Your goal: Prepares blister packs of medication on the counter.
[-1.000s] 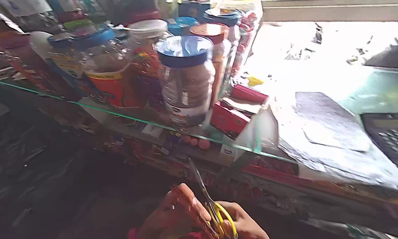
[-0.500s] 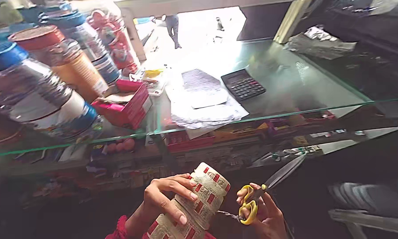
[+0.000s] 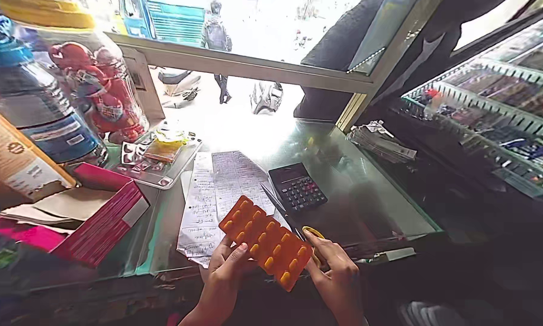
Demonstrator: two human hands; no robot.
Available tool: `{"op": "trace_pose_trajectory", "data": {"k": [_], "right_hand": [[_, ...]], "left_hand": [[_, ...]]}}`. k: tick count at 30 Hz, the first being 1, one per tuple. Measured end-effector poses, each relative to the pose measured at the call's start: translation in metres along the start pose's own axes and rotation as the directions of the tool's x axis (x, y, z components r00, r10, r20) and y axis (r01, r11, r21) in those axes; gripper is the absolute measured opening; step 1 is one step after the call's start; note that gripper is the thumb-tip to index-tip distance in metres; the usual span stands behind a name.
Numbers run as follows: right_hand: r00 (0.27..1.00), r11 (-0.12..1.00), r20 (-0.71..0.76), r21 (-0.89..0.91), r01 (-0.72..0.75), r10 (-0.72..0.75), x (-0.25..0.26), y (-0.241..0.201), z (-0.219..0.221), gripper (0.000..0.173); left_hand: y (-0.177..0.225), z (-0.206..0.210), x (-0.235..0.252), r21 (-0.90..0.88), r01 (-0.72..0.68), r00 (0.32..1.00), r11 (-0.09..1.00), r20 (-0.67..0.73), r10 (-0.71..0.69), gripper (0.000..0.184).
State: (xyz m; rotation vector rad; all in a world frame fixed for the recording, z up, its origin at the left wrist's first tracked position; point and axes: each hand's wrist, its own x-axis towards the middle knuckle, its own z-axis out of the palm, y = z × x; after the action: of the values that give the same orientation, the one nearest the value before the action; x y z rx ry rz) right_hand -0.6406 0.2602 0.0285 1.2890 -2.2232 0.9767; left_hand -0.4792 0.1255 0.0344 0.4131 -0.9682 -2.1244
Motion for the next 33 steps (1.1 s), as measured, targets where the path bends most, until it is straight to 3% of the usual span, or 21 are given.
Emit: {"op": "trace_pose_trajectory", "data": {"k": [6, 9, 12, 15, 17, 21, 23, 24, 26, 28, 30, 31, 33], "right_hand": [[0.986, 0.993, 0.123, -0.004, 0.116, -0.115, 0.041, 0.005, 0.029, 0.033], [0.985, 0.986, 0.090, 0.083, 0.142, -0.150, 0.052, 0.001, 0.020, 0.032], [0.983, 0.930, 0.133, 0.361, 0.068, -0.123, 0.065, 0.000, 0.006, 0.057], [0.942, 0.720, 0.300, 0.687, -0.104, -0.150, 0.075, -0.007, 0.012, 0.053], [0.920, 0.552, 0.367, 0.800, -0.236, -0.138, 0.079, -0.011, 0.019, 0.046], [0.848, 0.324, 0.482, 0.856, -0.402, -0.220, 0.092, -0.009, 0.020, 0.033], [0.844, 0.320, 0.493, 0.851, -0.417, -0.211, 0.095, -0.007, 0.021, 0.028], [0.859, 0.368, 0.471, 0.849, -0.379, -0.201, 0.096, -0.006, 0.022, 0.026], [0.898, 0.499, 0.375, 0.837, -0.223, -0.228, 0.094, -0.001, 0.023, 0.021], [0.918, 0.563, 0.286, 0.822, -0.089, -0.273, 0.094, 0.005, 0.022, 0.017], [0.923, 0.544, 0.235, 0.838, -0.033, -0.306, 0.094, 0.011, 0.022, 0.015], [0.921, 0.506, 0.236, 0.861, -0.051, -0.309, 0.093, 0.012, 0.022, 0.015], [0.898, 0.383, 0.301, 0.908, -0.168, -0.321, 0.092, 0.012, 0.021, 0.022]], "left_hand": [[-0.003, 0.002, 0.013, 0.054, -0.069, 0.998, 0.996, 0.006, 0.069, 0.035], [0.001, 0.002, 0.013, 0.075, -0.134, 0.988, 0.988, -0.064, 0.139, 0.038], [0.000, 0.003, 0.013, 0.099, -0.209, 0.968, 0.973, -0.123, 0.220, 0.038], [-0.001, 0.001, 0.013, 0.132, -0.328, 0.939, 0.935, -0.062, 0.338, 0.037], [0.001, 0.000, 0.013, 0.127, -0.398, 0.917, 0.909, 0.025, 0.398, 0.039], [-0.001, -0.016, 0.033, 0.069, -0.495, 0.820, 0.866, 0.368, 0.439, 0.081], [-0.003, -0.014, 0.039, 0.015, -0.501, 0.788, 0.865, 0.422, 0.449, 0.082], [-0.004, -0.009, 0.038, 0.037, -0.526, 0.788, 0.850, 0.399, 0.470, 0.077], [-0.005, 0.002, 0.031, 0.076, -0.524, 0.811, 0.848, 0.349, 0.470, 0.070], [-0.009, 0.005, 0.023, 0.133, -0.507, 0.843, 0.852, 0.284, 0.457, 0.066], [-0.016, 0.000, 0.023, 0.253, -0.566, 0.821, 0.785, 0.267, 0.505, 0.067], [-0.021, -0.004, 0.028, 0.282, -0.628, 0.775, 0.725, 0.305, 0.553, 0.066], [-0.031, -0.001, 0.043, 0.187, -0.727, 0.679, 0.660, 0.339, 0.652, 0.044]]}}
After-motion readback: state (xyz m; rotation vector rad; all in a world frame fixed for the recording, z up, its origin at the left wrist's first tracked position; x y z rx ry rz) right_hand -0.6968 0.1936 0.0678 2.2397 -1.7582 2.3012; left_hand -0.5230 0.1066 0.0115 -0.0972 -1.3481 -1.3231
